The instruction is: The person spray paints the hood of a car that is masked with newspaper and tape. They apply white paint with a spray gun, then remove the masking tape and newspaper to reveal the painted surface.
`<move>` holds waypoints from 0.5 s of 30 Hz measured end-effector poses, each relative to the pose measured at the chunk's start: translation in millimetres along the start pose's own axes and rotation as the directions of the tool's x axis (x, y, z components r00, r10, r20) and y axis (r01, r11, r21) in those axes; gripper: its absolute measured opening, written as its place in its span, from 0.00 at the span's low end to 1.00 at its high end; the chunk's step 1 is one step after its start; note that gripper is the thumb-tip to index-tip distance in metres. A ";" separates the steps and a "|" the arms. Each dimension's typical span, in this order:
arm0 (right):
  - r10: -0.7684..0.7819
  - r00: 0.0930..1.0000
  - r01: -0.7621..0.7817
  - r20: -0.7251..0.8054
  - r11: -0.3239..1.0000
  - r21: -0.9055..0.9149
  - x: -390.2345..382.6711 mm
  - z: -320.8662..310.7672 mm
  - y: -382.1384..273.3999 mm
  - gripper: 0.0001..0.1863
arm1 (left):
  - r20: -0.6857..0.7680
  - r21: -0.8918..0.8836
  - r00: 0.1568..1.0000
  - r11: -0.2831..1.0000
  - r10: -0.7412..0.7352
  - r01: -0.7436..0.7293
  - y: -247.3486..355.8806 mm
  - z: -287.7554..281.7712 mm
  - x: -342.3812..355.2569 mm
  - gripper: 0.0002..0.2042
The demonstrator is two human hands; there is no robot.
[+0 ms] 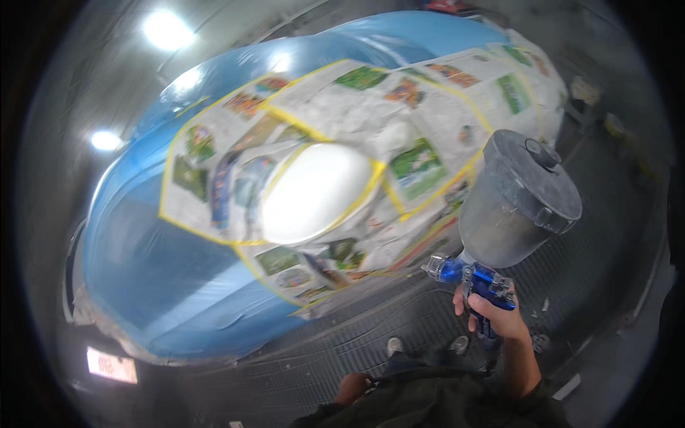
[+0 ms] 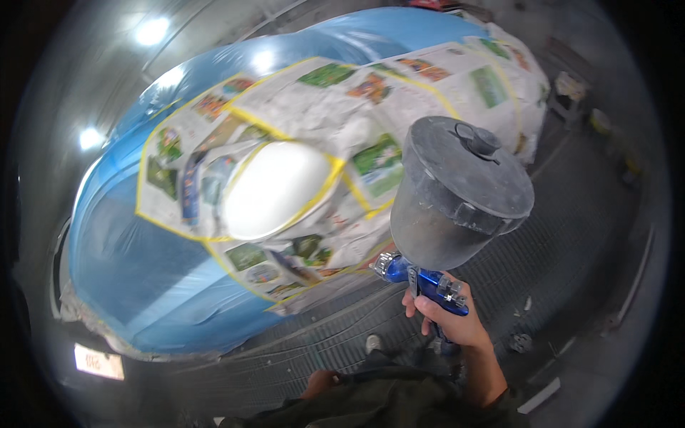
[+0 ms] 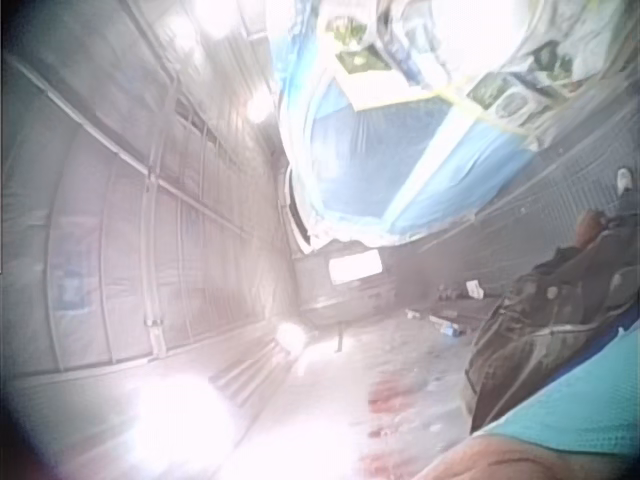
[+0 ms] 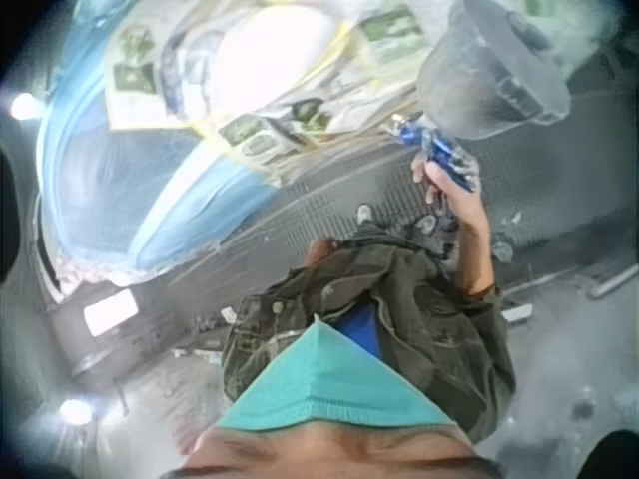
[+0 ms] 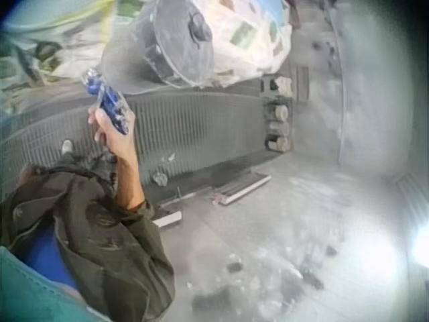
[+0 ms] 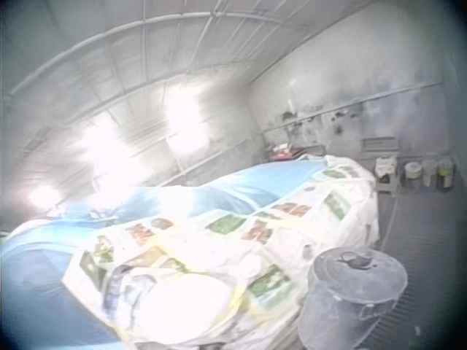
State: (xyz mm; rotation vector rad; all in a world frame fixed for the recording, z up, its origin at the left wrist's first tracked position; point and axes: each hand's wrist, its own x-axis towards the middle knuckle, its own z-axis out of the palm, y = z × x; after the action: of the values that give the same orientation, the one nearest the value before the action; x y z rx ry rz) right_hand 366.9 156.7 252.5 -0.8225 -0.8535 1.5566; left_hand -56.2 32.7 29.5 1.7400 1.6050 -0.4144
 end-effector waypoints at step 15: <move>-0.261 0.674 0.112 -0.691 0.961 -0.254 -114.2 -213.5 -77.2 0.21 | 0.158 0.084 0.822 0.822 0.547 -0.563 221.2 -18.5 175.4 0.12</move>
State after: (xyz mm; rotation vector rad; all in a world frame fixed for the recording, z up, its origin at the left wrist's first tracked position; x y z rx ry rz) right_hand 604.1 71.4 220.2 -1.3254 -0.4706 0.8354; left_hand 181.5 180.7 -11.2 2.1312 0.9241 -0.3324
